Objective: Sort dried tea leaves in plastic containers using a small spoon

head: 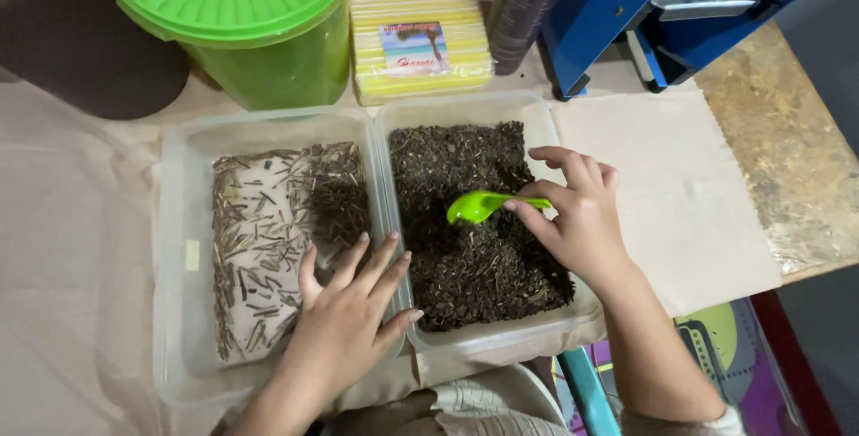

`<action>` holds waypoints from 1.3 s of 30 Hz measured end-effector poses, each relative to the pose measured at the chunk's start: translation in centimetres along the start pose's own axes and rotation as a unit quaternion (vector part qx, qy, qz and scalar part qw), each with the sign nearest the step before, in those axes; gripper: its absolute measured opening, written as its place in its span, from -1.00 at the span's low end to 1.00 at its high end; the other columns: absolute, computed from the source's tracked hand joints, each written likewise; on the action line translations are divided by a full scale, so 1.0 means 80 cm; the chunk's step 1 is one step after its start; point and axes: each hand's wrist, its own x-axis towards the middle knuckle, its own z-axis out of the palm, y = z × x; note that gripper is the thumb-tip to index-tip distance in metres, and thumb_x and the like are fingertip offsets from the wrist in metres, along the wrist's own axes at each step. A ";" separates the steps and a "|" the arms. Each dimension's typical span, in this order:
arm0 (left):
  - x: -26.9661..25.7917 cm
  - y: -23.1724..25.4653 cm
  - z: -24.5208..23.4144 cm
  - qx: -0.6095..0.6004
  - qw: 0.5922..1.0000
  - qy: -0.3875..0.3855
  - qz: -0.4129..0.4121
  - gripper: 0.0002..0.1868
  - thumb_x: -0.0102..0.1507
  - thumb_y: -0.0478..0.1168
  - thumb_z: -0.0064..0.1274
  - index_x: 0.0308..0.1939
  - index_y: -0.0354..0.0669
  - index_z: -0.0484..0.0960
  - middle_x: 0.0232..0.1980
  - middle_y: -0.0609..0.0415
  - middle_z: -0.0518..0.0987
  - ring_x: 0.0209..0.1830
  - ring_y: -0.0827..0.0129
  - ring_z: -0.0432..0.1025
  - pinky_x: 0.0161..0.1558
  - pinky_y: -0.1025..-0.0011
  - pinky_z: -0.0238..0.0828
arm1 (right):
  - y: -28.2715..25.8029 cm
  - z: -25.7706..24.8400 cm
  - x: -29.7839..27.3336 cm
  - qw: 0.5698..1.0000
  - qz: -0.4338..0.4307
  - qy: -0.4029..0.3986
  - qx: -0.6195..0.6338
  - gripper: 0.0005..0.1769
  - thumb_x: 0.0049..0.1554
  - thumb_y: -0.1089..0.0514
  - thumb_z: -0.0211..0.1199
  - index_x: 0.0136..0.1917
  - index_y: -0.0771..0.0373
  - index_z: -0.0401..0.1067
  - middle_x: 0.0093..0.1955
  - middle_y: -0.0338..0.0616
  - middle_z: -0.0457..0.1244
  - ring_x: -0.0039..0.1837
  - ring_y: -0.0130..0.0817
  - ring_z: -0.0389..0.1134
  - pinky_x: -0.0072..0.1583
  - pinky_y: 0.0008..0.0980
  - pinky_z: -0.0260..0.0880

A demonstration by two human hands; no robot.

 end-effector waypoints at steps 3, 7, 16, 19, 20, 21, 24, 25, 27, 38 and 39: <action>-0.003 -0.007 0.003 0.091 0.995 0.039 0.027 -0.24 0.41 0.50 -0.67 0.57 0.31 -0.09 0.65 0.33 -0.15 0.56 0.36 -0.18 0.54 -0.22 -0.60 | -0.010 -0.009 0.015 0.993 -0.054 -0.088 0.052 -0.70 0.10 -0.18 0.35 -0.19 0.05 0.57 0.33 -0.19 0.25 0.36 -0.16 0.20 0.28 -0.03 0.01; 0.013 -0.022 -0.005 0.070 0.993 0.071 0.064 -0.22 0.39 0.48 -0.65 0.55 0.21 -0.12 0.66 0.23 -0.20 0.62 0.24 -0.29 0.57 -0.23 -0.57 | -0.007 0.004 0.027 0.991 -0.067 -0.119 0.000 -0.67 0.14 -0.25 0.28 -0.19 -0.01 0.61 0.30 -0.22 0.26 0.29 -0.15 0.22 0.21 -0.01 0.01; 0.138 -0.080 -0.046 -0.059 0.977 -0.204 0.013 -0.39 0.39 0.21 -0.33 0.41 0.02 0.33 0.52 -0.08 0.22 0.49 -0.07 0.14 0.35 -0.30 -0.07 | -0.006 0.025 0.074 0.995 -0.042 -0.019 -0.085 -0.71 0.21 -0.12 0.28 -0.23 0.06 0.50 0.23 -0.21 0.25 0.26 -0.16 0.20 0.27 0.02 0.03; 0.154 -0.098 -0.018 -0.089 0.984 -0.152 -0.036 -0.45 0.33 0.12 -0.12 0.37 0.09 0.38 0.57 0.07 0.17 0.53 -0.03 0.07 0.37 -0.28 -0.11 | -0.012 0.047 0.099 0.997 -0.077 -0.005 -0.031 -0.73 0.14 -0.07 0.36 -0.26 0.09 0.46 0.16 -0.25 0.26 0.19 -0.14 0.27 0.21 -0.01 0.08; 0.157 -0.100 -0.014 -0.125 0.978 -0.163 -0.048 -0.46 0.35 0.13 -0.13 0.38 0.13 0.36 0.59 0.11 0.13 0.55 -0.05 0.02 0.38 -0.34 -0.21 | -0.008 0.060 0.104 0.996 -0.076 0.001 -0.041 -0.70 0.12 -0.09 0.33 -0.32 0.09 0.43 0.11 -0.28 0.26 0.17 -0.17 0.28 0.21 -0.02 0.08; 0.161 -0.102 -0.010 -0.161 0.970 -0.173 -0.060 -0.47 0.36 0.14 -0.15 0.40 0.18 0.35 0.62 0.14 0.10 0.57 -0.07 -0.02 0.39 -0.40 -0.31 | -0.005 0.073 0.109 0.996 -0.076 0.008 -0.052 -0.66 0.11 -0.11 0.29 -0.37 0.09 0.41 0.05 -0.30 0.27 0.15 -0.20 0.30 0.21 -0.03 0.07; 0.158 -0.104 -0.004 -0.175 0.969 -0.165 -0.059 -0.46 0.39 0.16 -0.22 0.44 0.28 0.26 0.65 0.17 -0.02 0.56 -0.09 0.00 0.34 -0.49 -0.21 | 0.011 0.116 0.104 0.995 -0.080 0.065 -0.015 -0.69 0.12 -0.04 0.26 -0.37 0.10 0.37 -0.03 -0.22 0.29 0.04 -0.15 0.32 0.16 -0.02 0.06; 0.163 -0.105 0.000 -0.174 0.970 -0.159 -0.058 -0.46 0.39 0.16 -0.22 0.44 0.28 0.26 0.65 0.17 -0.02 0.56 -0.09 0.00 0.34 -0.49 -0.21 | 0.013 0.110 0.104 0.994 -0.084 0.068 -0.018 -0.69 0.12 -0.04 0.26 -0.37 0.10 0.37 -0.03 -0.22 0.29 0.04 -0.15 0.32 0.16 -0.02 0.06; 0.159 -0.109 0.004 -0.179 0.969 -0.162 -0.052 -0.49 0.39 0.20 -0.23 0.39 0.23 0.32 0.63 0.13 0.01 0.53 -0.12 0.03 0.31 -0.51 -0.16 | 0.009 0.106 0.102 0.992 -0.090 0.088 0.005 -0.70 0.07 0.01 0.33 -0.41 0.06 0.33 -0.04 -0.35 0.27 0.07 -0.23 0.32 0.19 -0.10 0.05; 0.154 -0.111 0.027 -0.205 0.970 -0.126 -0.043 -0.54 0.38 0.12 -0.14 0.30 0.13 0.37 0.59 0.05 0.04 0.45 -0.17 0.10 0.28 -0.49 -0.12 | 0.012 0.111 0.099 0.969 -0.147 0.172 0.095 -0.63 0.12 0.09 0.28 -0.43 0.10 0.21 -0.09 -0.21 0.21 -0.01 -0.13 0.25 0.14 -0.08 0.02; 0.155 -0.110 0.027 -0.214 0.969 -0.119 -0.042 -0.55 0.37 0.10 -0.13 0.30 0.13 0.36 0.60 0.05 0.02 0.44 -0.16 0.11 0.29 -0.47 -0.13 | 0.012 0.110 0.099 0.969 -0.150 0.170 0.100 -0.63 0.12 0.10 0.27 -0.44 0.09 0.20 -0.10 -0.22 0.19 -0.02 -0.15 0.23 0.14 -0.09 0.01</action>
